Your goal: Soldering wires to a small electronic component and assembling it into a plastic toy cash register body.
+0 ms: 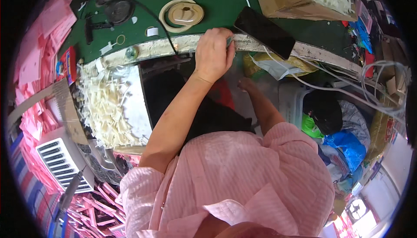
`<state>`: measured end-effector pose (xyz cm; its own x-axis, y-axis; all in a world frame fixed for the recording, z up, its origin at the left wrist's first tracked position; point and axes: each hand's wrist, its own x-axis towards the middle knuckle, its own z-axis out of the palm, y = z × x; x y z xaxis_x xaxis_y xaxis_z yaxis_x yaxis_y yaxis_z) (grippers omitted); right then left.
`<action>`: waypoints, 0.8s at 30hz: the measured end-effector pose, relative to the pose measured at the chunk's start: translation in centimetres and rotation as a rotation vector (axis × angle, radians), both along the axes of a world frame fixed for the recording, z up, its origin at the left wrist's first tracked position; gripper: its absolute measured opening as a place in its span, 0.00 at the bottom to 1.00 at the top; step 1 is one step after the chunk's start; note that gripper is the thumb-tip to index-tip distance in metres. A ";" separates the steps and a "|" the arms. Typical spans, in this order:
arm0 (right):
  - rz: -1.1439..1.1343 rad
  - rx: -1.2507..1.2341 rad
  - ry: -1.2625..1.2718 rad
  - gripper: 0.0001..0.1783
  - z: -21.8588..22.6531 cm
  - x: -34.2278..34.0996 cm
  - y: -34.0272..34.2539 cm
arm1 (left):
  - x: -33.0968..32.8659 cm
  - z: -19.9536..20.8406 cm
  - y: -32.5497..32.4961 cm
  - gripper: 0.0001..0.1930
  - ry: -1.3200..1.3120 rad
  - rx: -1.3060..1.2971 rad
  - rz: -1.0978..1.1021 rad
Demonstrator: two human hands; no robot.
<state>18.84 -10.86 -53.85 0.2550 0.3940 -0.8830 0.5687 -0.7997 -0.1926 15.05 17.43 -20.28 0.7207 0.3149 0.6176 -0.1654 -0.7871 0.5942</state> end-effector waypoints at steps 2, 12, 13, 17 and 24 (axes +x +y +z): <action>0.438 0.024 -0.069 0.11 -5.2 0.8 -1.2 | 0.7 0.3 -0.4 0.17 0.034 0.091 0.076; -0.052 0.192 -0.238 0.12 -17.9 5.9 10.0 | 1.6 -2.4 0.0 0.17 -0.037 0.292 0.249; -0.040 0.192 -0.250 0.12 -18.6 6.2 10.6 | 1.2 -1.9 -0.3 0.16 0.020 0.285 0.245; 0.003 0.173 -0.281 0.12 -21.5 7.7 13.2 | 1.3 -2.0 -0.8 0.12 0.000 0.352 0.285; 0.115 0.146 -0.306 0.12 -24.5 9.0 16.1 | 1.0 -1.6 -1.3 0.07 -0.026 0.243 0.273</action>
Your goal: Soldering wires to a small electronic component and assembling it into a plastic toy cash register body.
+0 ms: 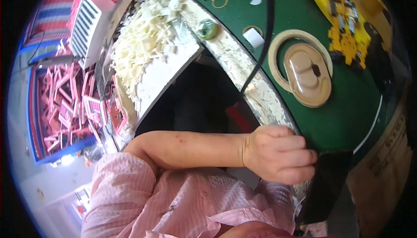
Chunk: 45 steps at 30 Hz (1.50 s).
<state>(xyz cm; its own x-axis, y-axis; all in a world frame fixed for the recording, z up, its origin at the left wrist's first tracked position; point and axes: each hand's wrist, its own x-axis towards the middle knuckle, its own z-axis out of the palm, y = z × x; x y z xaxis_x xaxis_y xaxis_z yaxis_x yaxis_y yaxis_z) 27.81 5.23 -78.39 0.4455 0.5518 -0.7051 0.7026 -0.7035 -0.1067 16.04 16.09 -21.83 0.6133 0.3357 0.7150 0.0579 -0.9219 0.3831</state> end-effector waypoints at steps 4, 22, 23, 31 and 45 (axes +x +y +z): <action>0.010 0.012 -0.008 0.12 -1.0 0.7 1.0 | -0.1 -0.1 -0.2 0.06 0.017 -0.009 0.017; -0.097 0.243 -0.012 0.13 3.1 -0.2 -1.8 | -0.2 0.0 0.3 0.06 -0.019 0.027 -0.007; -0.099 0.283 0.000 0.13 4.5 -0.8 -2.6 | -0.1 0.0 0.2 0.09 -0.027 0.039 0.010; -0.180 0.765 0.276 0.14 22.7 -7.3 -5.6 | -4.8 4.4 -2.0 0.12 -0.131 -0.446 -0.187; 0.942 1.272 0.236 0.20 61.1 -25.9 15.7 | -34.1 11.5 -5.7 0.12 -0.051 -0.860 0.257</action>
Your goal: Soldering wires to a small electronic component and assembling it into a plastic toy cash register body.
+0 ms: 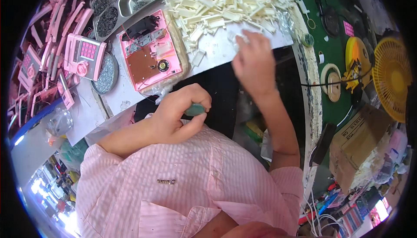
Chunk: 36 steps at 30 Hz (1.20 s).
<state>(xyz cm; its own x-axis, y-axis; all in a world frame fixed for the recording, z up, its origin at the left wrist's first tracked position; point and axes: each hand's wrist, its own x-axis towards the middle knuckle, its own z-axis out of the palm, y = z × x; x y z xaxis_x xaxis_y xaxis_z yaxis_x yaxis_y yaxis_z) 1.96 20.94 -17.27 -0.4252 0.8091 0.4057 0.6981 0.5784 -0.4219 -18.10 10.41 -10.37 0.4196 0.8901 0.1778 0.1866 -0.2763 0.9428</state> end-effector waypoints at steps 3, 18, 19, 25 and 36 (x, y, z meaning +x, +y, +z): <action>0.070 -0.075 -0.125 0.24 0.0 -2.1 -1.3 | -1.4 0.0 1.0 0.14 -0.054 -0.037 0.018; 0.074 -0.059 -0.038 0.18 -0.5 0.1 0.4 | -7.1 4.0 4.8 0.12 -0.309 -0.116 0.117; 0.049 -0.029 -0.013 0.17 -0.7 -0.5 0.1 | -7.3 3.7 3.8 0.12 -0.326 -0.114 0.153; 0.152 0.057 0.015 0.20 -1.4 -1.0 -1.1 | -5.4 1.3 -3.5 0.16 -0.582 -0.281 0.428; 0.095 0.163 0.007 0.17 -2.5 0.5 -0.8 | -4.6 0.3 -8.3 0.20 -0.406 -0.277 0.389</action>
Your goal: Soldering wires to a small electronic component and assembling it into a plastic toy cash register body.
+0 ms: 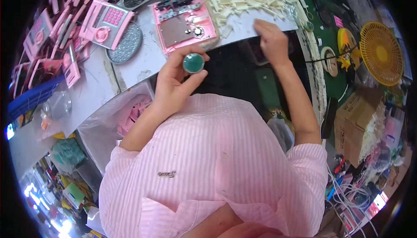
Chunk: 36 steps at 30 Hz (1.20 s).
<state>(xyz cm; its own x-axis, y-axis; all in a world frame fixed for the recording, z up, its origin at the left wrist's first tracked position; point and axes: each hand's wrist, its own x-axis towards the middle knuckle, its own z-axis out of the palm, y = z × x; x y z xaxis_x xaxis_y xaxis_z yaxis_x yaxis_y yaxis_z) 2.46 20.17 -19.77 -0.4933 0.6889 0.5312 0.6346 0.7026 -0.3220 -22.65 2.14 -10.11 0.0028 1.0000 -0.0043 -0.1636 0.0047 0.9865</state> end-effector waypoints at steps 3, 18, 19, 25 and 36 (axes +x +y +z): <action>-0.103 0.025 0.009 0.16 -0.7 -1.9 -0.2 | 0.3 -0.2 0.7 0.20 -0.075 -0.009 -0.022; 0.032 -0.014 0.065 0.19 0.3 -3.2 -2.7 | 1.1 -1.5 5.3 0.09 -0.385 -0.262 -0.045; 0.051 0.005 0.052 0.18 0.2 -1.8 -2.4 | 0.9 -1.5 5.4 0.09 -0.373 -0.265 -0.048; -0.116 0.009 0.068 0.19 -0.5 -2.0 -0.2 | 0.7 -2.1 6.3 0.13 -0.338 -0.283 -0.048; -0.220 -0.015 0.369 0.16 4.1 4.6 -0.8 | 0.5 0.1 8.7 0.12 -0.126 -0.233 -0.178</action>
<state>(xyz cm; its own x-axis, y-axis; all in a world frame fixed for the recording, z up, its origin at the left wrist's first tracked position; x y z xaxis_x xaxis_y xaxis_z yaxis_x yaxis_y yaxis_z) 7.04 19.40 -15.68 -0.1122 0.7654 0.6338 0.6095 0.5567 -0.5645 -22.12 10.82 -9.97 0.1925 0.9558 -0.2221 -0.2608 0.2680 0.9275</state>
